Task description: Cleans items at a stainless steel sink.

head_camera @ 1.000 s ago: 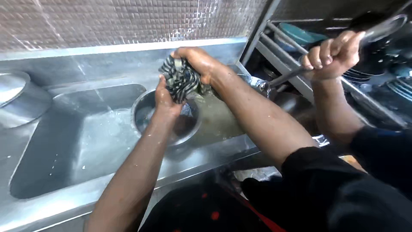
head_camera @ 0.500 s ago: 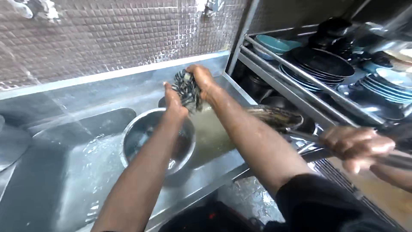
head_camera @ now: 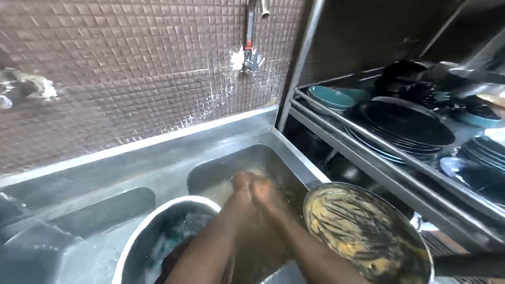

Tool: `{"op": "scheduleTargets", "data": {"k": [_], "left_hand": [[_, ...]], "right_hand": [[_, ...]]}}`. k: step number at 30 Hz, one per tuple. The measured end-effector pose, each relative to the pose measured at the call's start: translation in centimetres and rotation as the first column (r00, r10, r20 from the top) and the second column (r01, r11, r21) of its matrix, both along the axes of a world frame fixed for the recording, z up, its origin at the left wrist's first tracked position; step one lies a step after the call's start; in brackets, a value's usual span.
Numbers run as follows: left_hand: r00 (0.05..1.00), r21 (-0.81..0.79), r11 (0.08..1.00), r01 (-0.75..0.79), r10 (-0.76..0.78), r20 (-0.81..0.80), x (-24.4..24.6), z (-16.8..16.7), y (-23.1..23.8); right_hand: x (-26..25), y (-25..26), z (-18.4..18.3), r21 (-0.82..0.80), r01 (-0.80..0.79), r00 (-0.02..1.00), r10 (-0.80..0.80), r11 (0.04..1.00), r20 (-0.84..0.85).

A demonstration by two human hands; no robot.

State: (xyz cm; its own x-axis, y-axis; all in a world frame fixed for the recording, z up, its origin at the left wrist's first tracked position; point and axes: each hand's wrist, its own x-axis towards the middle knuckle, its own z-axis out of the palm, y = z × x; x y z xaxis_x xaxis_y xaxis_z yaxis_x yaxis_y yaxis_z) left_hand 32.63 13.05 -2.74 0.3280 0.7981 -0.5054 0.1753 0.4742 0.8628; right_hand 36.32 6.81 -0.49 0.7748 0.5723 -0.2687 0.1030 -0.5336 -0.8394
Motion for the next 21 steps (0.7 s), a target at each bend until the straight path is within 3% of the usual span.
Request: {"op": "scheduleTargets", "data": {"k": [3, 6, 8, 11, 12, 14, 16, 18, 19, 21], "left_hand": [[1.000, -0.053, 0.999, 0.000, -0.001, -0.021, 1.8, 1.2, -2.5], [0.997, 0.019, 1.000, -0.019, 0.021, -0.079, 1.4, 0.0, 1.5], [0.998, -0.052, 0.996, -0.068, 0.068, 0.006, 1.1, -1.1, 3.9], [0.973, -0.103, 0.974, 0.200, -0.185, 0.138, 0.3, 1.2, 3.9], [0.955, -0.066, 0.960, 0.271, -0.260, 0.141, 0.1, 1.9, 3.7], [0.972, 0.000, 0.980, 0.198, -0.196, 0.128, 0.4, 2.8, 3.2], [0.989, -0.025, 0.999, 0.048, -0.044, 0.143, 1.0, 3.4, 3.2], [0.989, -0.072, 0.996, -0.047, 0.057, 0.138, 1.6, 3.6, 3.1], [0.991, -0.070, 0.995, -0.068, 0.075, 0.109, 1.7, 3.8, 2.9], [0.995, -0.036, 0.997, -0.063, 0.066, 0.075, 1.6, 4.6, 2.7]], "right_hand": [[3.8, 1.4, -1.5, -0.093, 0.016, 0.999, -0.020, 0.996, -0.048], [2.1, 2.6, -1.9, -0.026, -0.010, 0.996, 0.008, 1.000, -0.092], [1.7, 3.0, -2.2, 0.022, -0.105, 0.979, 0.107, 0.994, -0.175], [4.2, 3.0, -1.0, 0.091, -0.107, 0.954, 0.129, 0.990, -0.272], [4.9, 2.6, -0.7, 0.130, -0.062, 0.945, 0.100, 0.990, -0.310], [4.7, 1.6, -1.2, 0.273, 0.134, 0.911, -0.010, 0.953, -0.411], [2.9, 0.3, -1.9, 0.363, 0.327, 0.794, -0.045, 0.872, -0.607], [0.6, -0.9, -2.3, 0.414, 0.427, 0.637, 0.057, 0.804, -0.768], [-0.3, -1.2, -2.5, 0.442, 0.468, 0.607, 0.085, 0.765, -0.790], [-1.3, -1.6, -2.4, 0.427, 0.578, 0.604, -0.012, 0.696, -0.797]]}}
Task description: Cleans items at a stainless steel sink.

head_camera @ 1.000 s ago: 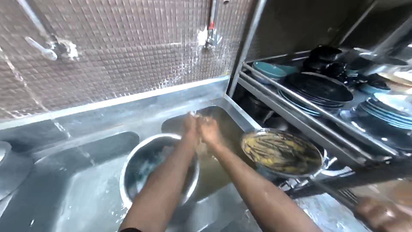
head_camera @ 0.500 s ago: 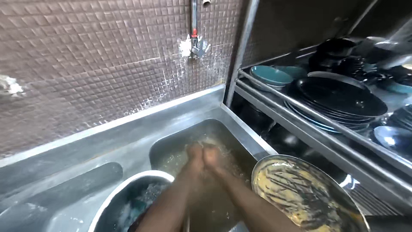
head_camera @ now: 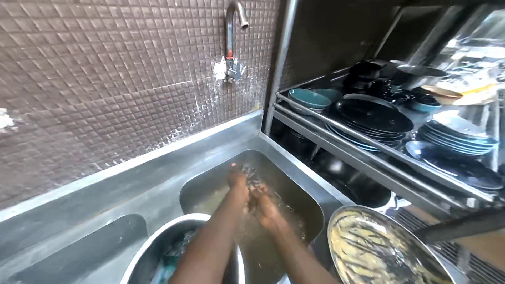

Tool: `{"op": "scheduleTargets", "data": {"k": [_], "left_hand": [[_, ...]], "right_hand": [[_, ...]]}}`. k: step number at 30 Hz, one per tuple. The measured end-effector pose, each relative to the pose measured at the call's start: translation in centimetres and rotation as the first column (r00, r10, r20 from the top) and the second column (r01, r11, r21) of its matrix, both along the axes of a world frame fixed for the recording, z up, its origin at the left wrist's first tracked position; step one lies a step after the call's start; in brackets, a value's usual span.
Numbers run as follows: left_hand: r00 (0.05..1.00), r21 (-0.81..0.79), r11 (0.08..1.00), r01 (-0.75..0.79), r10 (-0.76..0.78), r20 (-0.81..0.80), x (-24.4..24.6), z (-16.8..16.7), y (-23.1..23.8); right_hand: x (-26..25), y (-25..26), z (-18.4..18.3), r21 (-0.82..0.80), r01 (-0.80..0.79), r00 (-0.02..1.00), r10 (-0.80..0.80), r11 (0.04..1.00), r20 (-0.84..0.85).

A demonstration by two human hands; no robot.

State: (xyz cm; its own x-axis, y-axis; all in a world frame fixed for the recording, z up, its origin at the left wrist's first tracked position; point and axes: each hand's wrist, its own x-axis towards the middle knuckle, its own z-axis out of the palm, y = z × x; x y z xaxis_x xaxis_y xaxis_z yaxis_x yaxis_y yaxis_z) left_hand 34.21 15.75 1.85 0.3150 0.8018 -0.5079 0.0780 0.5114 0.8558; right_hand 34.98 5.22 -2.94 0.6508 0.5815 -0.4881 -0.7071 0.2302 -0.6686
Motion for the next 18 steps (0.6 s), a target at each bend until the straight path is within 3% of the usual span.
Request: {"op": "scheduleTargets", "data": {"k": [3, 6, 9, 12, 14, 16, 18], "left_hand": [[0.999, 0.064, 0.997, 0.045, -0.045, -0.006, -0.8, -1.1, 1.1], [0.940, -0.046, 0.949, 0.311, -0.300, 0.162, -0.8, -3.2, 0.4], [0.858, 0.062, 0.865, 0.499, -0.503, 0.107, -0.2, -2.6, -3.2], [0.895, 0.210, 0.875, 0.437, -0.400, -0.196, 0.3, -0.1, -4.8], [0.819, 0.209, 0.836, 0.507, -0.391, -0.421, 0.5, 1.9, -4.2], [0.828, 0.212, 0.847, 0.488, -0.373, -0.419, 1.1, 0.8, -3.7], [0.911, 0.219, 0.895, 0.390, -0.339, -0.235, 1.5, -0.8, -3.3]], "right_hand": [[0.5, -1.2, 0.6, -0.038, 0.203, 0.979, -0.203, 0.978, 0.002], [1.6, -0.8, 1.7, 0.040, 0.262, 0.964, -0.264, 0.964, 0.036], [1.8, 1.0, 1.3, -0.091, 0.263, 0.919, -0.221, 0.960, 0.325], [1.0, 0.9, 1.3, -0.282, 0.410, 0.758, -0.153, 0.867, 0.634], [0.2, 0.1, 2.2, -0.335, 0.471, 0.649, -0.062, 0.816, 0.759], [-0.3, -1.0, 2.9, -0.349, 0.472, 0.577, 0.015, 0.810, 0.817], [0.0, -1.3, 3.5, -0.419, 0.400, 0.562, 0.143, 0.815, 0.815]]}}
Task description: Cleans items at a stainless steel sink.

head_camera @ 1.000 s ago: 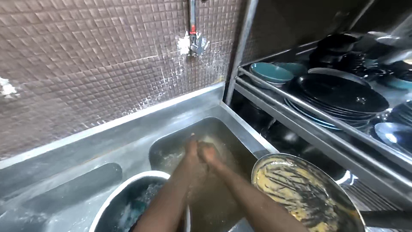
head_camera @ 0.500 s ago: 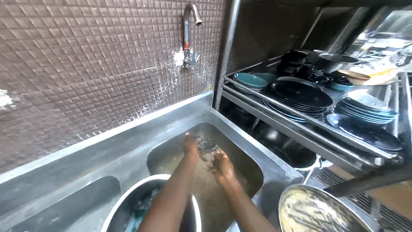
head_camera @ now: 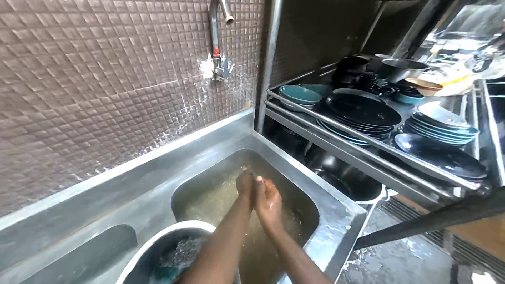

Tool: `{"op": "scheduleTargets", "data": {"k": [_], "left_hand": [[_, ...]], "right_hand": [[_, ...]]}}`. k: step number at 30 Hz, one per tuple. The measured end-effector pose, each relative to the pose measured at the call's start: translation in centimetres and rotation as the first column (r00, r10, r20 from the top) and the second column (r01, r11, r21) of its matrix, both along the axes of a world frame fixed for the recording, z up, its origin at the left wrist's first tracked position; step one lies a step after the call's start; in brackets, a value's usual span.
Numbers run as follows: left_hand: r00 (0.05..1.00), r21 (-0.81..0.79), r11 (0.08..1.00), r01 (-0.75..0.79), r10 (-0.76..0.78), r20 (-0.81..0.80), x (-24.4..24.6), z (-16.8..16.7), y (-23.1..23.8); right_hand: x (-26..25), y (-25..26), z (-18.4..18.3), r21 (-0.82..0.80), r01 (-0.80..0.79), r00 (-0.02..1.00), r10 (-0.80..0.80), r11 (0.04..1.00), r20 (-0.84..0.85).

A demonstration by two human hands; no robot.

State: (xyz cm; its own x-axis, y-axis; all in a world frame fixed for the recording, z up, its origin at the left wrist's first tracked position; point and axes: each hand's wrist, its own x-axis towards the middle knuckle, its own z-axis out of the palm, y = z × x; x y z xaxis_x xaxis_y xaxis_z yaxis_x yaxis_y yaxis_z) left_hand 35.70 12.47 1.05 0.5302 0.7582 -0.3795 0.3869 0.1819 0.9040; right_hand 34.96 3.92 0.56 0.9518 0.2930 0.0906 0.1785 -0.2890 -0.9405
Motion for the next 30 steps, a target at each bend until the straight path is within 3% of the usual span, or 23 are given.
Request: {"op": "scheduleTargets", "data": {"k": [1, 3, 6, 9, 12, 15, 18, 20, 22, 24, 26, 28, 30], "left_hand": [[0.989, -0.086, 0.995, -0.050, 0.061, 0.135, 0.0, -0.7, -0.7], [0.966, -0.216, 0.975, -0.058, 0.109, 0.233, -0.1, -0.8, -2.6], [0.990, -0.120, 0.992, -0.033, 0.049, 0.132, 0.0, -0.8, -3.5], [0.985, -0.144, 0.977, -0.157, 0.166, 0.053, 0.8, -1.7, -0.5], [0.947, -0.280, 0.924, -0.259, 0.300, 0.113, 2.7, -3.3, -0.1], [0.966, -0.144, 0.957, -0.252, 0.258, 0.022, 4.4, -1.7, -2.5], [0.949, -0.046, 0.948, -0.314, 0.315, 0.016, 4.4, -3.2, -0.2], [0.887, -0.150, 0.887, -0.437, 0.452, 0.091, 4.7, -4.6, -0.1], [0.845, -0.336, 0.816, -0.470, 0.526, 0.094, 5.6, -3.3, -2.7], [0.821, -0.423, 0.776, -0.467, 0.559, 0.119, 6.5, -4.1, -4.4], [0.739, -0.477, 0.697, -0.535, 0.660, 0.135, 6.7, -4.9, -4.2], [0.604, -0.514, 0.587, -0.625, 0.782, 0.157, 6.5, -6.1, -3.2], [0.511, -0.495, 0.530, -0.688, 0.839, 0.188, 6.0, -7.9, -2.8]], "right_hand": [[0.8, -0.2, -0.1, -0.057, -0.028, 0.999, 0.026, 0.998, -0.038], [3.8, -0.2, -1.8, -0.163, -0.035, 0.992, 0.015, 0.986, -0.123], [6.2, 0.3, -4.2, -0.106, -0.014, 0.963, -0.015, 0.994, -0.268], [3.9, 1.2, -3.7, 0.063, -0.110, 0.953, 0.123, 0.992, -0.277], [7.8, 2.4, -3.0, -0.081, -0.305, 0.930, 0.279, 0.949, -0.240], [12.3, 3.0, -3.3, -0.167, -0.394, 0.900, 0.343, 0.904, -0.268], [10.4, 2.2, -2.9, -0.091, -0.478, 0.848, 0.432, 0.873, -0.308], [10.7, 2.1, -2.8, -0.114, -0.575, 0.791, 0.516, 0.810, -0.327], [13.1, 2.6, -3.9, -0.108, -0.602, 0.771, 0.542, 0.791, -0.334], [14.7, 2.2, -4.7, -0.001, -0.638, 0.693, 0.573, 0.770, -0.438], [14.6, 1.8, -5.0, 0.193, -0.711, 0.483, 0.669, 0.677, -0.565], [13.4, 1.4, -3.8, 0.300, -0.772, 0.314, 0.747, 0.560, -0.586], [12.2, 0.8, -1.8, 0.258, -0.823, 0.312, 0.782, 0.507, -0.539]]}}
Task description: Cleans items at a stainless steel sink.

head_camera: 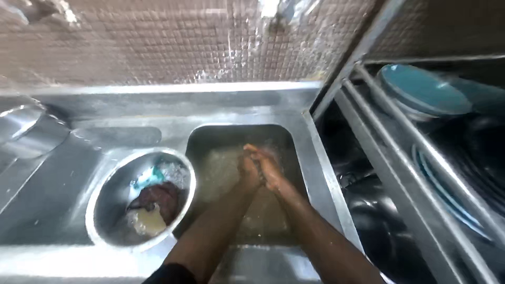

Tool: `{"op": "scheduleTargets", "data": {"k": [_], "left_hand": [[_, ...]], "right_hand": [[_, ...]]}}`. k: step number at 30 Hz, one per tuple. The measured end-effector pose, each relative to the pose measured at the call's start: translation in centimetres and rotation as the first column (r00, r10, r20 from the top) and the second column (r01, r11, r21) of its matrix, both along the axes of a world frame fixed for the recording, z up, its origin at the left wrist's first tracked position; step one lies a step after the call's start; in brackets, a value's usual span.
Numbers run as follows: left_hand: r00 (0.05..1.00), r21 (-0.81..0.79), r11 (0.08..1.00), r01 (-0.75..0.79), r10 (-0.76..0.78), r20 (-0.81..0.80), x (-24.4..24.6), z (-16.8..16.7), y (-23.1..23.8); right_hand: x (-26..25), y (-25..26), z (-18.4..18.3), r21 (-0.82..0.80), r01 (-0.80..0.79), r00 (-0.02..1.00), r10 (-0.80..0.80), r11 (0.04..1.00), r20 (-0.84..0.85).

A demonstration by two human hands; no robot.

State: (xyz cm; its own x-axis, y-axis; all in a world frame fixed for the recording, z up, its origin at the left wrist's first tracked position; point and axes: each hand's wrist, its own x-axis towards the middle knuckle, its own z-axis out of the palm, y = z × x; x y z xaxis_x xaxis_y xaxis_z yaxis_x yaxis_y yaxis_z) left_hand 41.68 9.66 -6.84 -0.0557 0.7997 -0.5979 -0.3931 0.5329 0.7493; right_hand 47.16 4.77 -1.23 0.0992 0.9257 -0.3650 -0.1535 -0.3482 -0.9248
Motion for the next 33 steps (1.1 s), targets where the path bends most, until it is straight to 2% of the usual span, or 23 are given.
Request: {"op": "scheduleTargets", "data": {"k": [3, 6, 9, 12, 15, 17, 19, 24, 29, 33], "left_hand": [[0.995, 0.057, 0.996, -0.061, 0.066, -0.080, -0.1, 1.8, -0.5], [0.983, 0.037, 0.998, -0.058, 0.051, 0.176, 0.2, 5.5, 0.0], [0.922, 0.025, 0.998, 0.056, -0.062, 0.382, -0.1, 6.7, 1.1], [0.934, 0.034, 0.991, 0.133, -0.136, 0.329, -0.6, 9.8, 0.9], [0.912, 0.121, 0.981, 0.154, -0.188, 0.365, -1.1, 7.5, 2.1], [0.918, 0.088, 0.987, 0.131, -0.155, 0.366, -1.8, 8.2, 1.6], [0.943, 0.033, 0.996, 0.087, -0.092, 0.319, -2.3, 10.7, 0.5], [0.941, 0.021, 0.998, 0.051, -0.055, 0.335, -2.9, 11.5, -0.3], [0.898, 0.097, 0.993, 0.074, -0.108, 0.427, -3.0, 11.0, -0.8], [0.885, 0.178, 0.975, 0.133, -0.198, 0.422, -2.8, 12.3, -1.0]], "right_hand": [[-1.1, 0.8, 1.3, 0.046, -0.009, 0.976, -0.002, 0.999, 0.220], [-0.8, 2.1, 2.2, 0.094, 0.001, 0.900, -0.042, 0.996, 0.433], [-0.8, 3.7, 2.1, 0.201, 0.092, 0.893, -0.170, 0.975, 0.418], [-1.1, 4.9, 1.7, 0.310, 0.119, 0.903, -0.232, 0.943, 0.361], [-1.0, 5.7, 1.1, 0.376, 0.064, 0.895, -0.219, 0.924, 0.388], [-1.1, 5.8, 1.0, 0.442, -0.011, 0.858, -0.219, 0.897, 0.465], [-1.2, 5.7, 1.4, 0.499, -0.101, 0.824, -0.209, 0.861, 0.527], [-0.8, 5.1, 1.2, 0.644, -0.232, 0.777, -0.260, 0.729, 0.573], [0.4, 4.5, 1.5, 0.681, -0.384, 0.687, -0.300, 0.624, 0.662], [2.3, 4.4, 1.1, 0.788, -0.516, 0.652, -0.443, 0.336, 0.615]]}}
